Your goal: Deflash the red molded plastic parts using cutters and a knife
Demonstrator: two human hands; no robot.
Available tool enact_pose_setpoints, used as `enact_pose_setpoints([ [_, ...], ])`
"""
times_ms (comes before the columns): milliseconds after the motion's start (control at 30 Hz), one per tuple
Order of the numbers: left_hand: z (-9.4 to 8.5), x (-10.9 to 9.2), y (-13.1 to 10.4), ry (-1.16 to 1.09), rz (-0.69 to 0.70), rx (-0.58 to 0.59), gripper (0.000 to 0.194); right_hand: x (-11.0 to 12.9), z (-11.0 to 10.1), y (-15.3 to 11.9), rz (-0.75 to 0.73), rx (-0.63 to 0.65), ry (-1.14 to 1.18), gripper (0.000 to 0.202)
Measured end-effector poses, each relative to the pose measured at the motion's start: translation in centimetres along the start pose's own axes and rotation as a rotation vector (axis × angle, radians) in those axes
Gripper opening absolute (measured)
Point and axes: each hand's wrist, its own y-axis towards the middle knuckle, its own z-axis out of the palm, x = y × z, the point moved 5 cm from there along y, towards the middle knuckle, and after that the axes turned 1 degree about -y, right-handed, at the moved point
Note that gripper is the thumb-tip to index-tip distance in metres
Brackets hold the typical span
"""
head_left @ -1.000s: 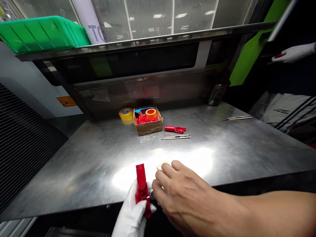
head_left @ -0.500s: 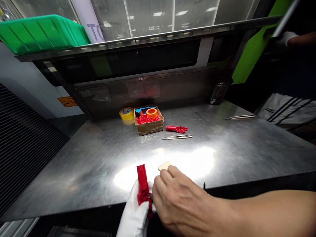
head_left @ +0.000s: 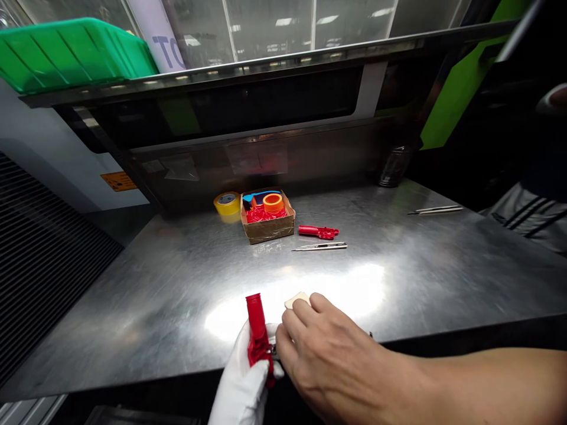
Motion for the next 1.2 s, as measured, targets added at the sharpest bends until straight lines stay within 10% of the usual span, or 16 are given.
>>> enact_pose_setpoints([
  [1200,0.3,-1.0,2.9,0.153,0.116,0.151,0.036,-1.7,1.5,0.9,0.101,-0.02,0.052,0.011],
])
